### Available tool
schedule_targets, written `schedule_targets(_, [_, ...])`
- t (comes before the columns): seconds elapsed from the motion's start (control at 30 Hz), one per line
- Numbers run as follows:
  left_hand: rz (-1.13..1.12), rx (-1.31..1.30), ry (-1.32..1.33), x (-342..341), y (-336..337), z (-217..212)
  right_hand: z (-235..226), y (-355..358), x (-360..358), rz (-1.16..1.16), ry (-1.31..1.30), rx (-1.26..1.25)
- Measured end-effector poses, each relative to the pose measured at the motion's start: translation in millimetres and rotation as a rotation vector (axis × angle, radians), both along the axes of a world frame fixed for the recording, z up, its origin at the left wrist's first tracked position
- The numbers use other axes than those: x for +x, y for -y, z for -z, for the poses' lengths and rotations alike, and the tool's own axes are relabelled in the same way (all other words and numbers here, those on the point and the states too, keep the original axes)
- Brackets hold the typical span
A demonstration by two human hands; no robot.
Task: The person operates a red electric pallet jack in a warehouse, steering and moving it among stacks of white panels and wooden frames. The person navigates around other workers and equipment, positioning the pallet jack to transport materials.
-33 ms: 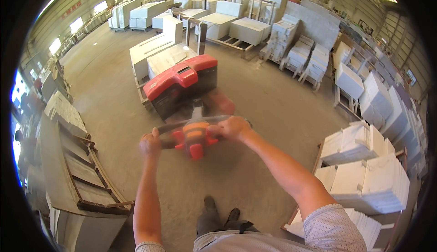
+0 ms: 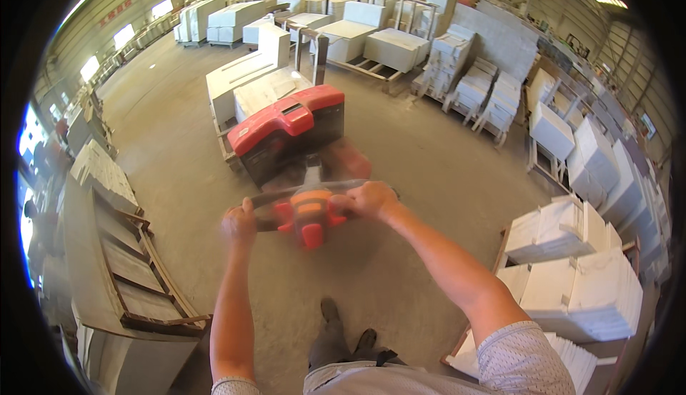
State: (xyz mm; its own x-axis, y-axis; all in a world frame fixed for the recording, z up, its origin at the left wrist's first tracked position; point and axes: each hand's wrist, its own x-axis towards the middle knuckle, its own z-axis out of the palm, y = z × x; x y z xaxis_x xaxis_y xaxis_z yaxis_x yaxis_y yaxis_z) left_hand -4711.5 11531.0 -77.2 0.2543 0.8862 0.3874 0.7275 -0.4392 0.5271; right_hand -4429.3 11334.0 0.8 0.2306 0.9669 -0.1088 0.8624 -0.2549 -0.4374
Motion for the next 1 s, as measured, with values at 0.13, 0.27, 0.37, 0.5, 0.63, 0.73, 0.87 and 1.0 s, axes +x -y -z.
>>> schedule_targets(0.13, [0.010,-0.014,-0.001,51,-41,-6,9,-55,55,0.014,-0.048,-0.022])
schedule_targets(0.27, [0.061,0.214,0.041,109,-81,-2,14,-109,117,-0.035,0.005,-0.016])
schedule_targets(0.37, [0.076,0.229,0.024,144,-118,0,12,-153,156,-0.040,0.028,0.014])
schedule_targets(0.5, [0.111,0.231,0.057,189,-176,-3,16,-213,200,-0.004,-0.005,0.021])
schedule_targets(0.63, [0.093,0.155,0.045,232,-237,-1,15,-276,243,-0.042,-0.031,0.037])
schedule_targets(0.73, [0.068,0.146,0.037,265,-287,7,19,-328,276,-0.025,0.050,-0.045])
schedule_targets(0.87, [0.016,0.157,0.056,304,-351,22,31,-393,322,-0.078,0.019,0.032])
schedule_targets(1.0, [-0.028,0.107,0.054,342,-396,32,53,-441,362,-0.137,0.007,0.095])
